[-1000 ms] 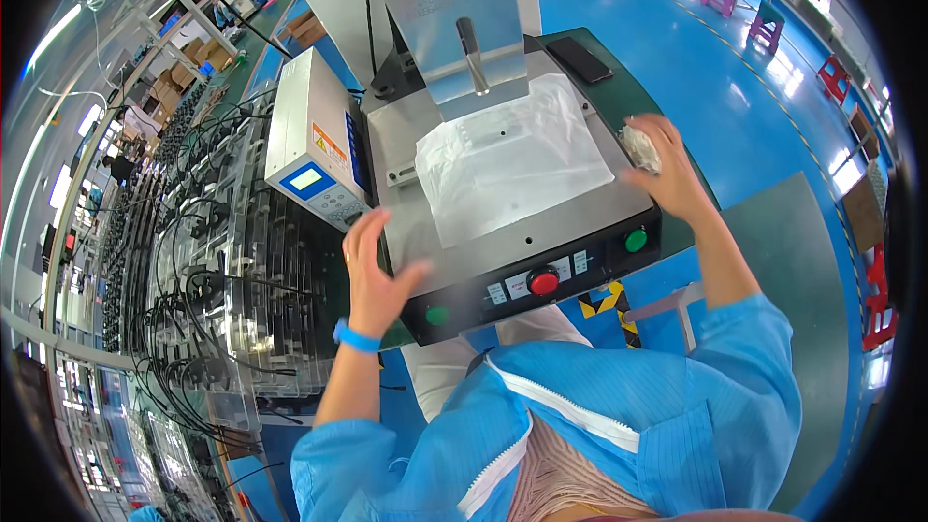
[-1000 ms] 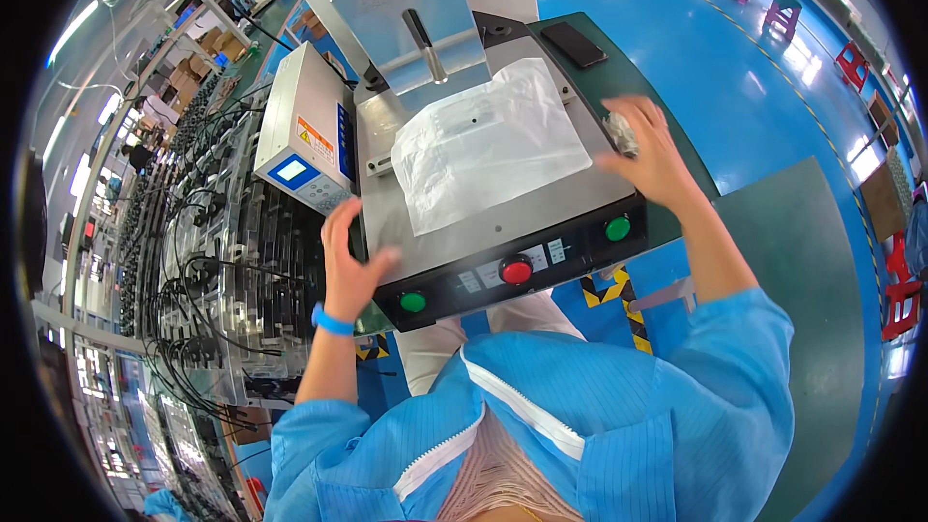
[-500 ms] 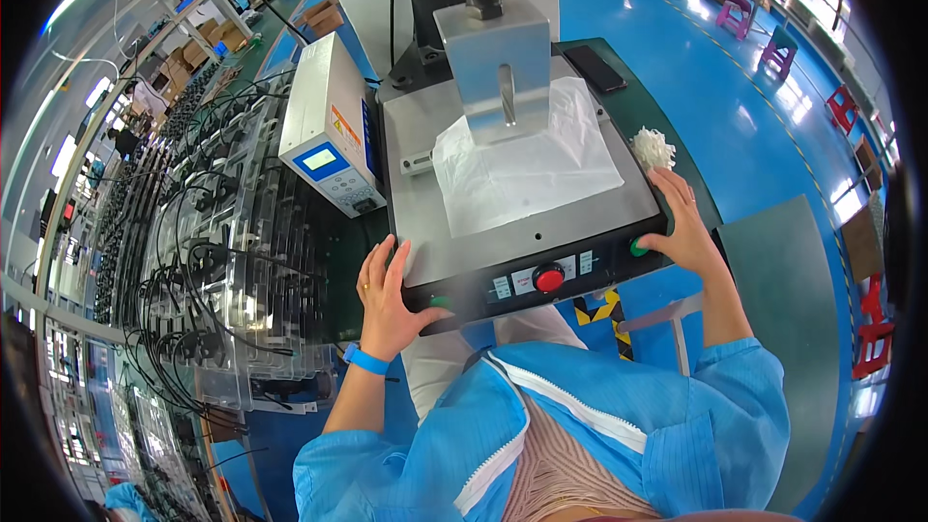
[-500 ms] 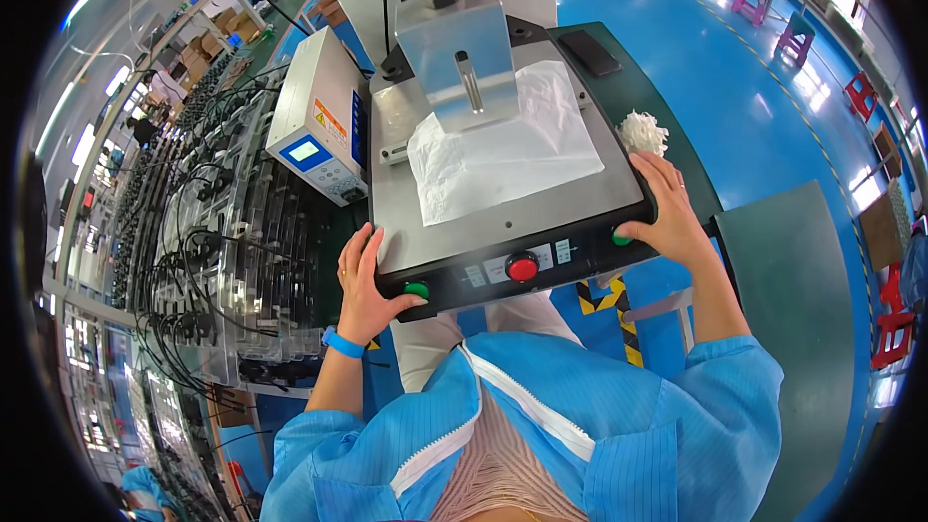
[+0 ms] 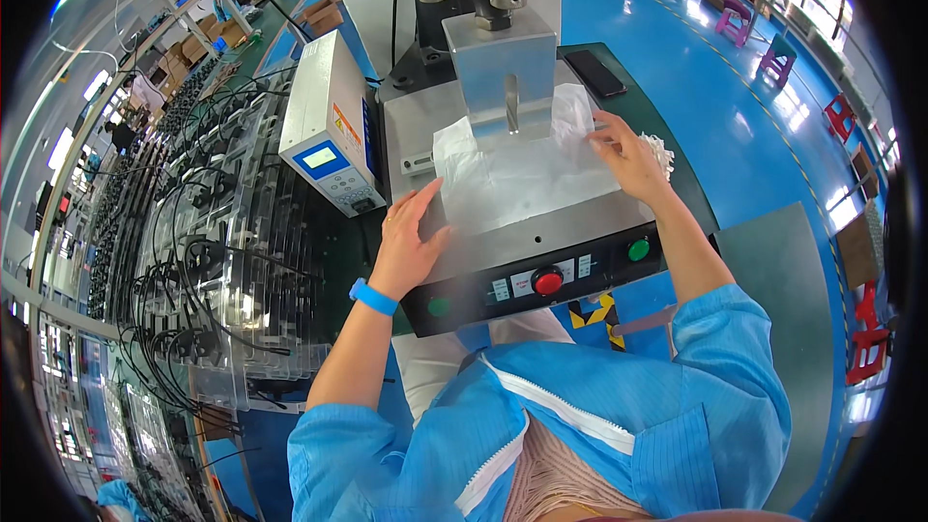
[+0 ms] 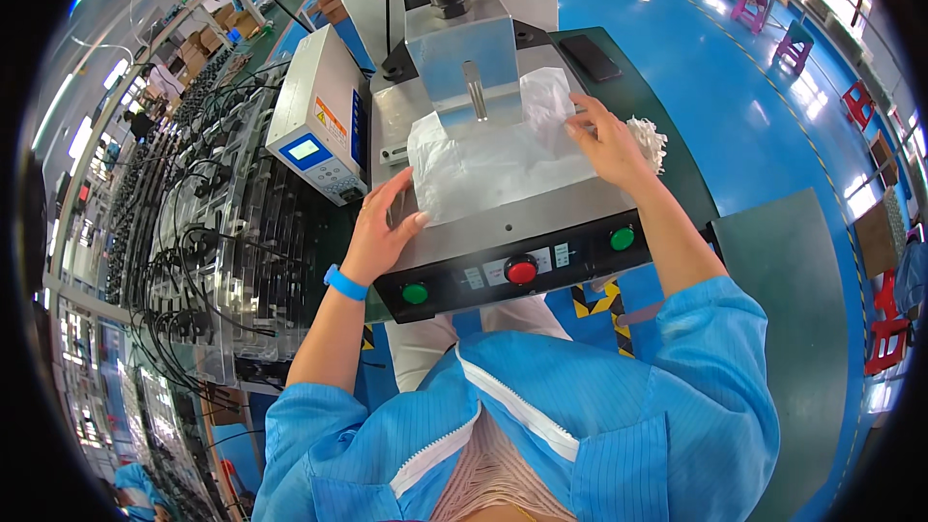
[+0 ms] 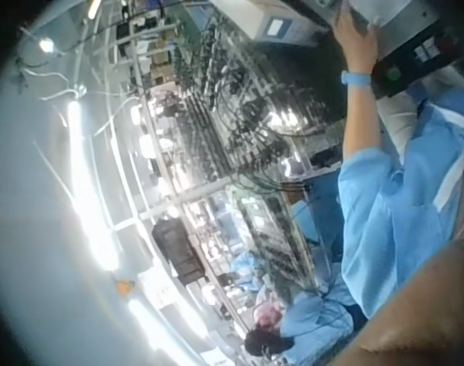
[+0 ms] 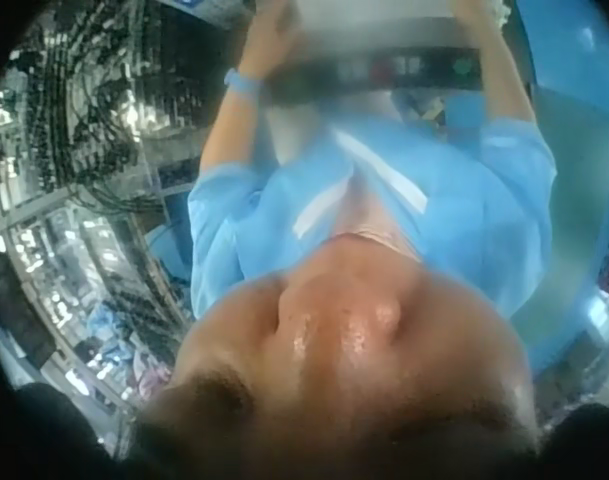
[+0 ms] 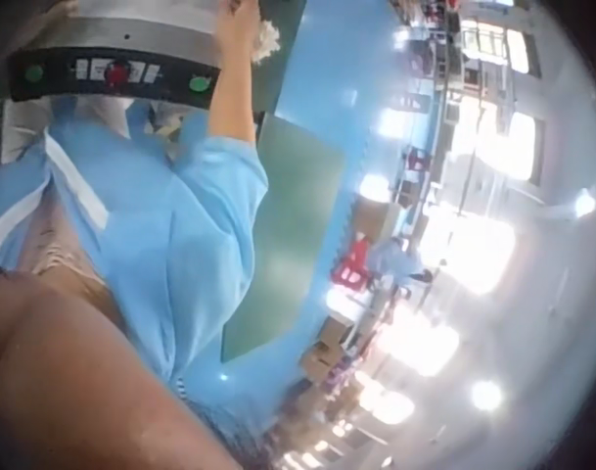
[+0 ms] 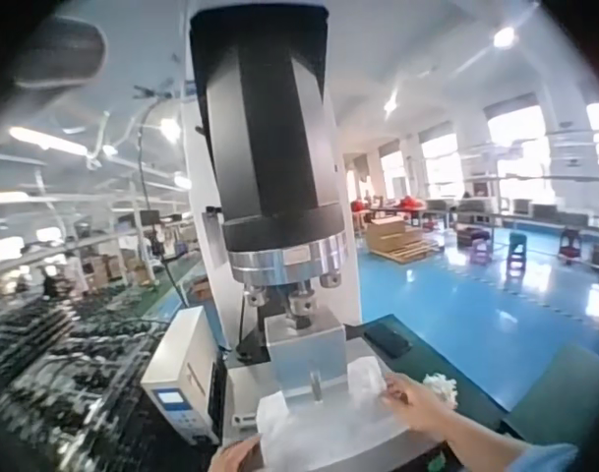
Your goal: Operating a press machine and handling cables to assemble and test electronic devices.
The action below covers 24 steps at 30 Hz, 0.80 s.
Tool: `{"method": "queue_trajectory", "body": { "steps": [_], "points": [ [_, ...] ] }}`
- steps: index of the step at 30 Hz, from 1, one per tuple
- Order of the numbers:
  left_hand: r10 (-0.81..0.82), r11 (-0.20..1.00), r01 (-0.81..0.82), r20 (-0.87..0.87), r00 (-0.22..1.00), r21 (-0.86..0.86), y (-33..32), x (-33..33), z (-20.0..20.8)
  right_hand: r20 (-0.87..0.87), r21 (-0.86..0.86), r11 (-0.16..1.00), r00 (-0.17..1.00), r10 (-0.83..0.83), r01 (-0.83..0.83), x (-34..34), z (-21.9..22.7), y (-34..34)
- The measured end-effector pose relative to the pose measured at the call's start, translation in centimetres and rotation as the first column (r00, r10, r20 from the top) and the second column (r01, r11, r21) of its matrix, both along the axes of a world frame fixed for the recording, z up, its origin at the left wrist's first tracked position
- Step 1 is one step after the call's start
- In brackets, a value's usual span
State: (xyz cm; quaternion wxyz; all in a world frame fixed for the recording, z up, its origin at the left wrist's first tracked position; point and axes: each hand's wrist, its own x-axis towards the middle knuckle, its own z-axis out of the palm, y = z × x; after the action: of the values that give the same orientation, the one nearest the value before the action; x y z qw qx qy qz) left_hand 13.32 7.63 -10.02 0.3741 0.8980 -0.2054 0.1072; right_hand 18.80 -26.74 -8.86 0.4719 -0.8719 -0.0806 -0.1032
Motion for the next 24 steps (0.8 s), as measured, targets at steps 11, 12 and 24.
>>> {"method": "queue_trajectory", "body": {
  "steps": [11,12,24],
  "points": [
    [0.036,0.975,-0.079,-0.204,0.978,-0.206,-1.9,1.0,1.7,0.037,0.092,0.995,0.999,0.034,-0.037,1.8,-1.0,0.0],
    [0.038,0.973,-0.078,-0.18,0.983,-0.219,-1.9,1.1,1.7,0.127,0.046,0.999,0.992,-0.021,0.015,2.5,-1.6,-0.2],
    [0.062,0.914,-0.087,-0.077,0.995,-0.395,-1.4,-1.9,2.2,0.025,0.037,0.997,0.997,-0.069,0.068,0.8,-0.2,1.1]
  ]
}}
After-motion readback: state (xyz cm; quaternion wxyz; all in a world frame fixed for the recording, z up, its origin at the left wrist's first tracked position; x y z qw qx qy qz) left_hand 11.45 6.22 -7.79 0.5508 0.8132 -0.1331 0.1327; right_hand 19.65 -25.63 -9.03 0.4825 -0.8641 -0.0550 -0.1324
